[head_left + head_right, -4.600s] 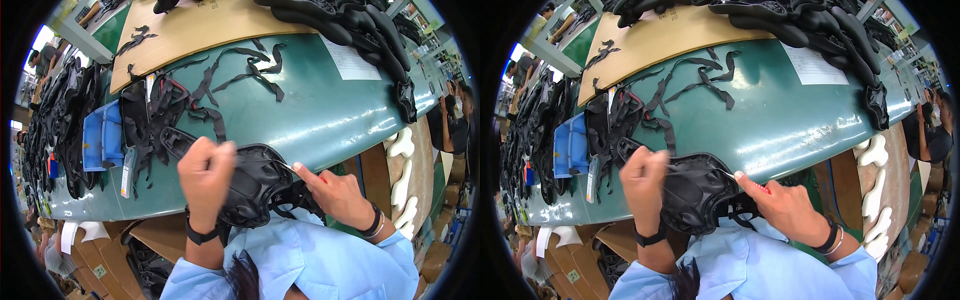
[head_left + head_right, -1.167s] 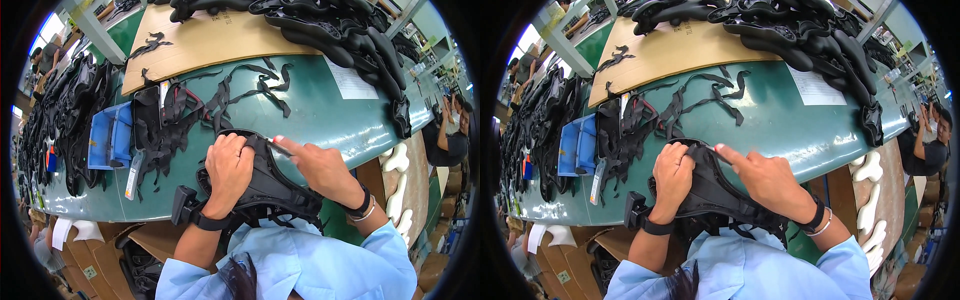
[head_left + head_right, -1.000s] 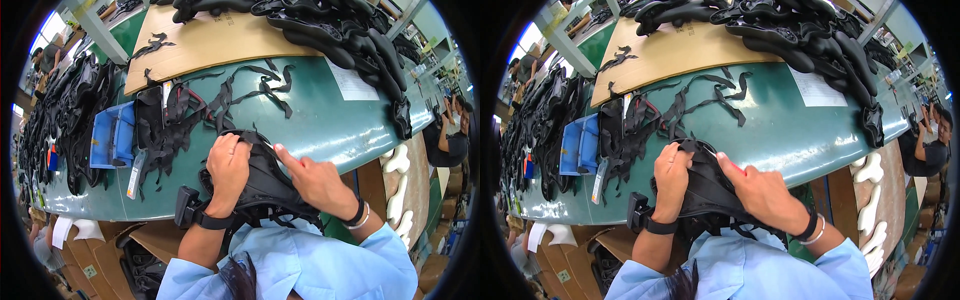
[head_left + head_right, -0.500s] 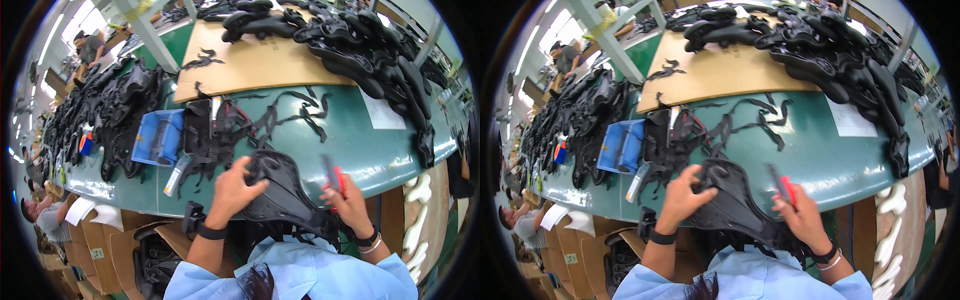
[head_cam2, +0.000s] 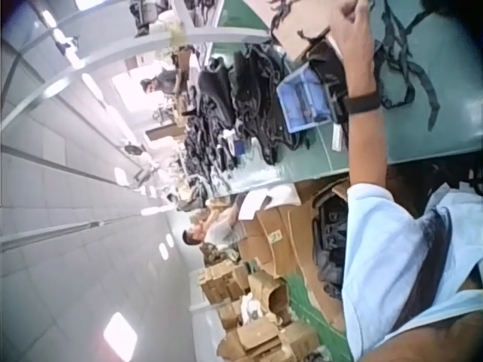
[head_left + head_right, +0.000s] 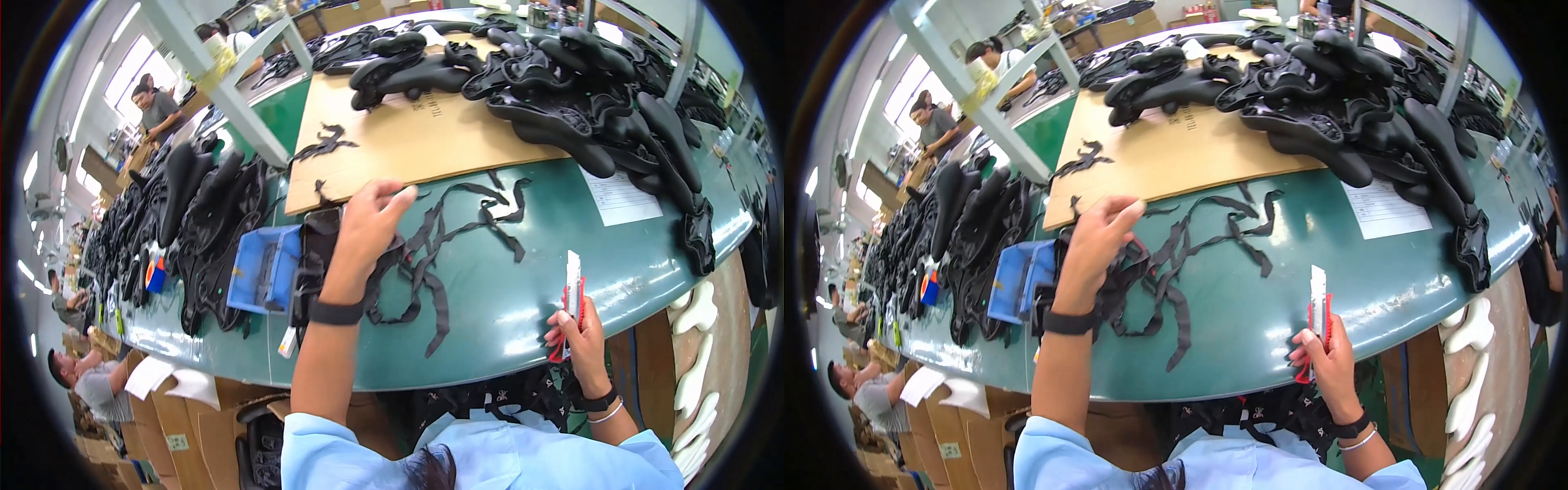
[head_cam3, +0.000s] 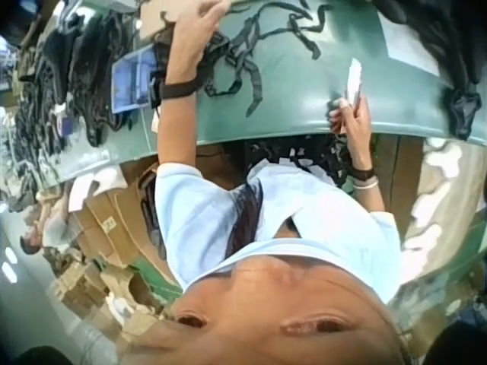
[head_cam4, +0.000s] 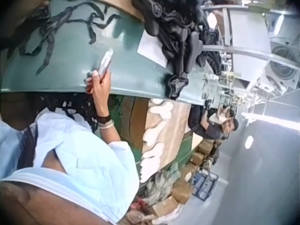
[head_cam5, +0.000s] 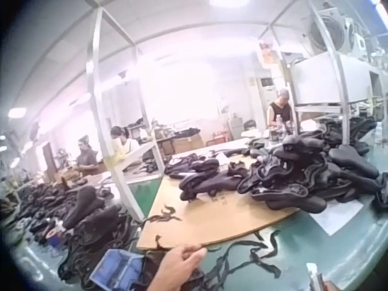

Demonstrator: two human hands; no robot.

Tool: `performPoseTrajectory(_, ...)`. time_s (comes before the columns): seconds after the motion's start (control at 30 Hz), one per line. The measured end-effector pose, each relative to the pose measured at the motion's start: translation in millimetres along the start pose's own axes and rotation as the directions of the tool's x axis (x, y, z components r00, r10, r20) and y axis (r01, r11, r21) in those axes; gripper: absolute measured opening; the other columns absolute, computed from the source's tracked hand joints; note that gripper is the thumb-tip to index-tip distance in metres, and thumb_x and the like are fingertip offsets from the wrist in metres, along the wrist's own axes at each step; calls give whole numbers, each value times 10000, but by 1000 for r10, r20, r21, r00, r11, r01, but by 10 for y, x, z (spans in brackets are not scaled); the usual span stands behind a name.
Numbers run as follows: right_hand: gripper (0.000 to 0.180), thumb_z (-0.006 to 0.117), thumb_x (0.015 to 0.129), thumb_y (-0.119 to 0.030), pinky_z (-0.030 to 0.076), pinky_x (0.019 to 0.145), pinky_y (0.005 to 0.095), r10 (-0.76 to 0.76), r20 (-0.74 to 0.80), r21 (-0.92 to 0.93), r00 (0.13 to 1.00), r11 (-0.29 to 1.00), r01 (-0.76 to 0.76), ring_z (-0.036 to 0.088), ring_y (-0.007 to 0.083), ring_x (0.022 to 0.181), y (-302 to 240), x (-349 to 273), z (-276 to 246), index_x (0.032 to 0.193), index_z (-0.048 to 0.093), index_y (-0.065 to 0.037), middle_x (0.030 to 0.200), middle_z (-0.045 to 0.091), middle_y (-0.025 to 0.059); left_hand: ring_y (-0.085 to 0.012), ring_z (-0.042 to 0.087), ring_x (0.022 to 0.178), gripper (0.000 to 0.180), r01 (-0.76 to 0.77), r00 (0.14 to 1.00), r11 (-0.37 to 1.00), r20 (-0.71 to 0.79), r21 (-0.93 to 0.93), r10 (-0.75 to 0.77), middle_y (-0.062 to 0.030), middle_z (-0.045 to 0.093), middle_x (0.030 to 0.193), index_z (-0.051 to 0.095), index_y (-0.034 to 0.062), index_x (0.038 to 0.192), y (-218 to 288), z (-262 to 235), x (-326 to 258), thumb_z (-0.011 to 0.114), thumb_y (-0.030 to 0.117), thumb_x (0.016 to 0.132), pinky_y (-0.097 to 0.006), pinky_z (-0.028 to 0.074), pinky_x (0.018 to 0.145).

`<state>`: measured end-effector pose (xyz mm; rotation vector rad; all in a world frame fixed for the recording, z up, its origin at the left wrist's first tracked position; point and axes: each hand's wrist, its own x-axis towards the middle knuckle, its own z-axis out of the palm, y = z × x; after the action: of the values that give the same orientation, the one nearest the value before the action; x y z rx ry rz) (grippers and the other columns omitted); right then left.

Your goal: The person trims excess material from the underside of a bicycle seat using a utility knife, pulls away the cut strips by hand, and sets the seat aside to repeat the process with another.

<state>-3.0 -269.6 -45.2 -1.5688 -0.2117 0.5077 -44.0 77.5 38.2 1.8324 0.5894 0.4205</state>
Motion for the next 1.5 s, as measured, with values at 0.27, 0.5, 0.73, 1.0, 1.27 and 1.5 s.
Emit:
performPoseTrajectory(0.27,222,582,934,-115,526,532,268,-59,-71,13,996,998,60,647,133,587,206,-17,52,1080,505,33,751,653,89,-329,626,982,582,-131,991,929,46,346,123,-253,595,1141,553,-70,1180,63,1565,1661,672,400,859,-413,501,883)
performPoseTrajectory(0.5,284,594,931,-100,540,549,274,-137,-67,-78,988,988,131,663,129,614,172,-54,-11,1158,501,43,769,658,64,-236,640,777,293,381,924,559,282,-736,-258,-101,637,893,598,61,1005,640,2504,1728,682,268,815,-381,521,604)
performPoseTrajectory(0.73,343,618,929,-142,536,554,275,-102,-59,-112,993,989,95,664,127,619,228,-46,-87,1218,511,9,727,647,57,-160,672,723,153,313,950,537,255,-783,-181,-52,695,867,621,66,949,378,1461,562,581,211,920,-306,551,661)
performPoseTrajectory(1.0,363,666,894,-181,510,589,245,42,218,62,975,996,-56,634,95,648,-33,-105,-32,1187,540,-8,936,690,87,-148,523,1046,297,296,902,668,-31,-683,-431,-89,546,1161,439,3,1170,-243,1357,-1794,600,108,943,-310,423,967)
performPoseTrajectory(1.27,407,745,813,-131,458,564,216,88,203,-335,975,942,-15,566,55,603,-289,-323,-283,1156,554,-24,839,672,18,-216,650,805,266,125,840,988,540,-92,-56,-129,652,1028,605,29,1123,-300,1042,-2192,643,201,923,-310,519,719)
performPoseTrajectory(1.5,403,622,911,-118,483,571,262,-247,350,-548,904,729,411,595,121,595,-398,-447,-261,1285,520,-10,819,651,68,-267,584,918,171,-655,741,643,505,397,444,-70,617,944,689,61,919,-121,565,-1346,733,99,758,-372,486,775)
